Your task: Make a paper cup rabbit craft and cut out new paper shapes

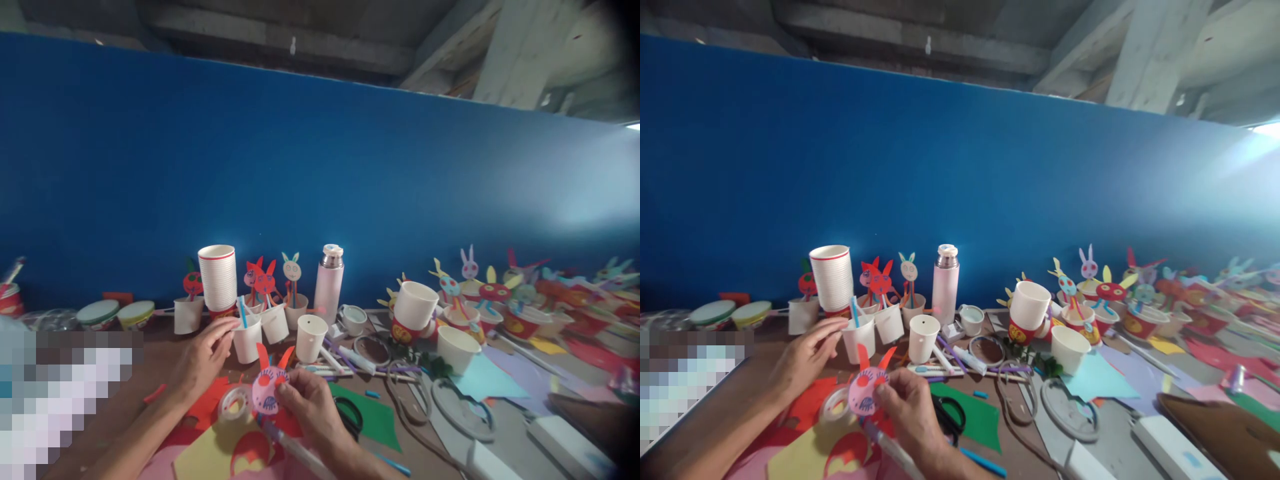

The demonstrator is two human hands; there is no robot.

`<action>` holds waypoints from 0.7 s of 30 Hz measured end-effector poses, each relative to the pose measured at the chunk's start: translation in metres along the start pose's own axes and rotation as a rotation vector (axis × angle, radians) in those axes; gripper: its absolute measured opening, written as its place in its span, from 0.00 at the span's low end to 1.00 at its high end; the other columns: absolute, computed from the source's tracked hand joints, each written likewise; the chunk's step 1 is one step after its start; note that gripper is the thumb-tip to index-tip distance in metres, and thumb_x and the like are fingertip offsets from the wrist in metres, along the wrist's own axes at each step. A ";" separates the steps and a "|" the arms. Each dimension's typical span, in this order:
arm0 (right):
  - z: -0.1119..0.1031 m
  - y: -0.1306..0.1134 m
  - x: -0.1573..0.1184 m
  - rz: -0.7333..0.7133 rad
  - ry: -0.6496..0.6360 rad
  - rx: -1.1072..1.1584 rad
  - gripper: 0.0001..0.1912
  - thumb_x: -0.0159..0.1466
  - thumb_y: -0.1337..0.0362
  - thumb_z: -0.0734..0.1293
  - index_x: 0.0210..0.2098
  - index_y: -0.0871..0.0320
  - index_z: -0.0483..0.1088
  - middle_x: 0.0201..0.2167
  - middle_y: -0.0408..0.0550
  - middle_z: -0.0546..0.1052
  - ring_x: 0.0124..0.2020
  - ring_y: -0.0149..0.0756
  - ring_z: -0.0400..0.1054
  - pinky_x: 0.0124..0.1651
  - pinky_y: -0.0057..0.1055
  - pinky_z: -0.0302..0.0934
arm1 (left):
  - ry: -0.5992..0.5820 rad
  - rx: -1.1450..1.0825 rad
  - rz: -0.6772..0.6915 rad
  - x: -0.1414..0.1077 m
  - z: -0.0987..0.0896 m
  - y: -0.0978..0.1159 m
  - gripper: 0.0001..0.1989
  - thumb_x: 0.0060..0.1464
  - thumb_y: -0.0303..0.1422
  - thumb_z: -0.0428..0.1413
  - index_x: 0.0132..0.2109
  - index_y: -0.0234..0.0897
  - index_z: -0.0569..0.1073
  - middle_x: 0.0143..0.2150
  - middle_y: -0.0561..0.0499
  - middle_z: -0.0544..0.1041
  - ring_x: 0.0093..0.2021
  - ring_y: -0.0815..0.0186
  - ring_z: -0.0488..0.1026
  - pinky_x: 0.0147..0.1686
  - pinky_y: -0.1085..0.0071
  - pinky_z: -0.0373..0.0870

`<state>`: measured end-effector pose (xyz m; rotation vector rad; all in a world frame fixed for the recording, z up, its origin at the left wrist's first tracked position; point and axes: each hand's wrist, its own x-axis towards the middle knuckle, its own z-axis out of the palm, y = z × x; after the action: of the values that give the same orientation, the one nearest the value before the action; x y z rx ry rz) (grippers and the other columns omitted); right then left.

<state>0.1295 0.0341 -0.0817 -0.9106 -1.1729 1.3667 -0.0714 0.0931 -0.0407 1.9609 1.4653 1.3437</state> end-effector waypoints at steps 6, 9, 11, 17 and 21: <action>-0.001 -0.003 0.001 -0.032 0.012 -0.037 0.20 0.50 0.49 0.70 0.22 0.62 0.68 0.17 0.40 0.67 0.19 0.25 0.57 0.23 0.23 0.51 | -0.005 0.089 0.045 0.000 0.018 -0.010 0.15 0.54 0.37 0.50 0.44 0.34 0.73 0.47 0.43 0.73 0.36 0.61 0.74 0.34 0.72 0.71; 0.000 -0.005 0.001 -0.037 0.001 -0.041 0.20 0.50 0.50 0.70 0.23 0.62 0.68 0.17 0.41 0.68 0.19 0.25 0.57 0.23 0.23 0.51 | -0.007 0.134 0.080 -0.002 0.020 -0.014 0.14 0.55 0.37 0.49 0.44 0.35 0.72 0.46 0.43 0.73 0.44 0.59 0.72 0.41 0.71 0.69; 0.000 -0.007 0.001 -0.051 -0.007 -0.045 0.19 0.51 0.50 0.69 0.23 0.62 0.68 0.17 0.40 0.68 0.18 0.24 0.57 0.23 0.22 0.50 | -0.008 0.160 0.105 -0.002 0.019 -0.014 0.14 0.56 0.36 0.48 0.44 0.36 0.72 0.45 0.44 0.74 0.46 0.59 0.71 0.46 0.70 0.67; -0.001 -0.025 0.002 -0.109 -0.009 -0.053 0.17 0.52 0.52 0.68 0.23 0.61 0.66 0.18 0.40 0.67 0.18 0.24 0.56 0.21 0.22 0.51 | -0.076 0.283 0.172 -0.016 0.014 0.021 0.13 0.56 0.35 0.46 0.41 0.40 0.74 0.40 0.50 0.77 0.41 0.62 0.74 0.41 0.71 0.67; -0.004 -0.048 0.003 -0.130 0.056 -0.053 0.14 0.54 0.54 0.67 0.24 0.60 0.64 0.16 0.38 0.64 0.16 0.24 0.53 0.19 0.22 0.48 | -0.190 0.430 0.189 -0.030 0.015 0.062 0.13 0.58 0.35 0.43 0.39 0.45 0.73 0.38 0.54 0.77 0.34 0.67 0.76 0.31 0.77 0.67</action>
<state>0.1444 0.0351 -0.0355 -0.8886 -1.2091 1.2044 -0.0253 0.0452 -0.0170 2.4714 1.6080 0.9276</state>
